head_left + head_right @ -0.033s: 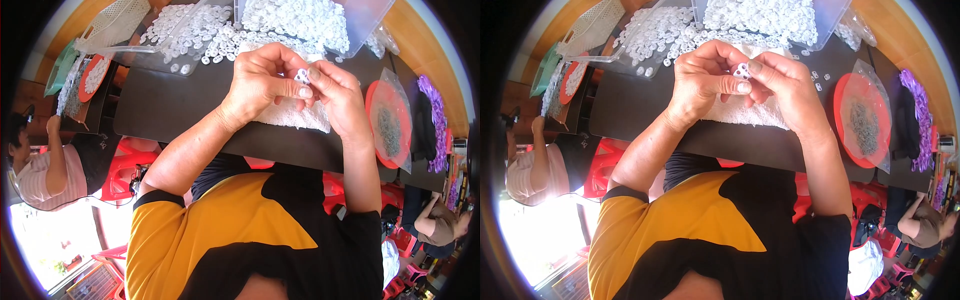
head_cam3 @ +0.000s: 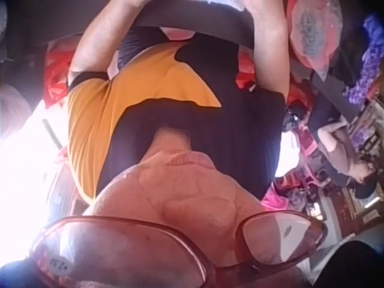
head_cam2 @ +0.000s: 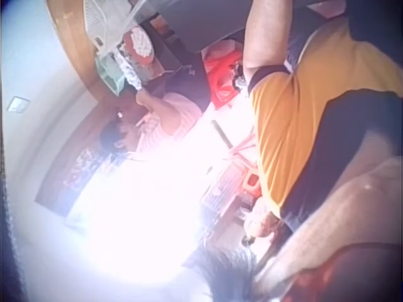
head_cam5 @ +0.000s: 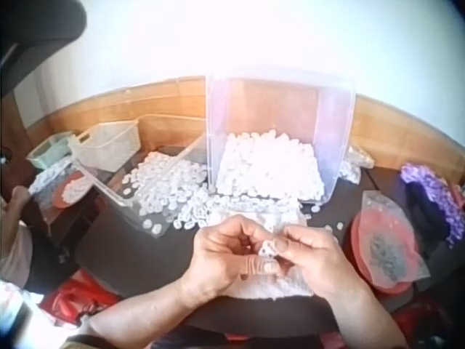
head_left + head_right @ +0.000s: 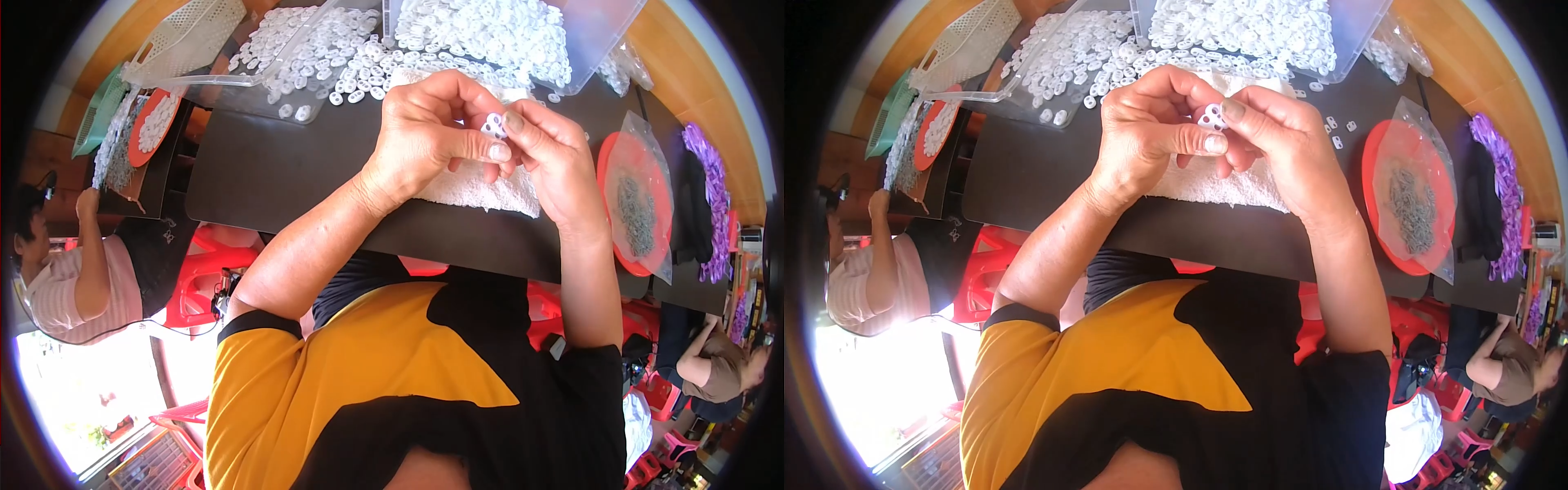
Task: Assembling small plastic and metal components by hand at a workbench.
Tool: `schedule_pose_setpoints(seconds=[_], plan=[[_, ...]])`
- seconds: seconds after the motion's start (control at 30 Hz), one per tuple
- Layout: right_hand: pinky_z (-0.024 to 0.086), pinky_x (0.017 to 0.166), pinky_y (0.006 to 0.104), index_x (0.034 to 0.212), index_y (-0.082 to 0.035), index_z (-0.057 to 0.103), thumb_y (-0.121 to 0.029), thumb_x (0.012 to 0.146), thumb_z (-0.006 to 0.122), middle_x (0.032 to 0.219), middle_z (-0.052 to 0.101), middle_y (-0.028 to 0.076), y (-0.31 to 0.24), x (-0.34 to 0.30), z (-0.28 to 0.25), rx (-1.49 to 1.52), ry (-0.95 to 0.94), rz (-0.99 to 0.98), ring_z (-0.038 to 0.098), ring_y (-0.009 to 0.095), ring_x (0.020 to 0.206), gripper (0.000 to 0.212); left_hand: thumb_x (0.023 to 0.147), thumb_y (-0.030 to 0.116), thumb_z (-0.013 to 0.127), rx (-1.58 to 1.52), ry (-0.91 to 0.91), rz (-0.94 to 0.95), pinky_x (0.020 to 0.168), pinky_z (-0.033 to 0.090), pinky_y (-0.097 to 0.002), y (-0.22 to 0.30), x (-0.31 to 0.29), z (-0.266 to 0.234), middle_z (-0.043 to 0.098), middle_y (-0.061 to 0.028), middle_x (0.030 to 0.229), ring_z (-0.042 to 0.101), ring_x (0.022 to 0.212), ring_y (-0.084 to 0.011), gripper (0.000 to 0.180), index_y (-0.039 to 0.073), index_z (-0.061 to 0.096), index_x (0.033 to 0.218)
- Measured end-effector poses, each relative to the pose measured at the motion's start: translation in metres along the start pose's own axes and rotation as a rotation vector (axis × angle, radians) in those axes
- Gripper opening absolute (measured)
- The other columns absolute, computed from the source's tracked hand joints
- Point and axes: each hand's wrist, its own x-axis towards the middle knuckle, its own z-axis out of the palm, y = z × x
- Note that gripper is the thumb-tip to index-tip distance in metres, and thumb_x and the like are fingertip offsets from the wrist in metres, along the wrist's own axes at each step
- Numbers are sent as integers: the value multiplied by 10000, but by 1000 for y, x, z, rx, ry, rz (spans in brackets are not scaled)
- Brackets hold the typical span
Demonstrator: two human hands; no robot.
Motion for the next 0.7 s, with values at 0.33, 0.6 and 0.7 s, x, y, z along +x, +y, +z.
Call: schedule_pose_setpoints(seconds=[0.33,0.6,0.7], plan=[[487,579,261,896,38,625,-221,969,577,665,534,20,-1,-3,4,-18,-24,-16,537,112,592,273,702,8,833,-181,-19,11,461,403,-181,2,-3,4,629,-23,773,603,636,-65,294,16,626,910],[461,552,245,899,31,624,-220,967,582,676,551,24,2,-5,1,1,-73,-41,548,116,581,264,721,16,830,-58,11,33,559,439,-172,2,-10,8,603,7,772,580,695,-44,317,24,610,949],[447,539,239,893,30,621,-215,967,582,678,558,32,1,-6,4,-25,-64,-36,552,122,562,259,725,10,828,-23,22,55,611,458,-181,2,-13,9,605,8,785,568,710,-39,314,23,603,943]])
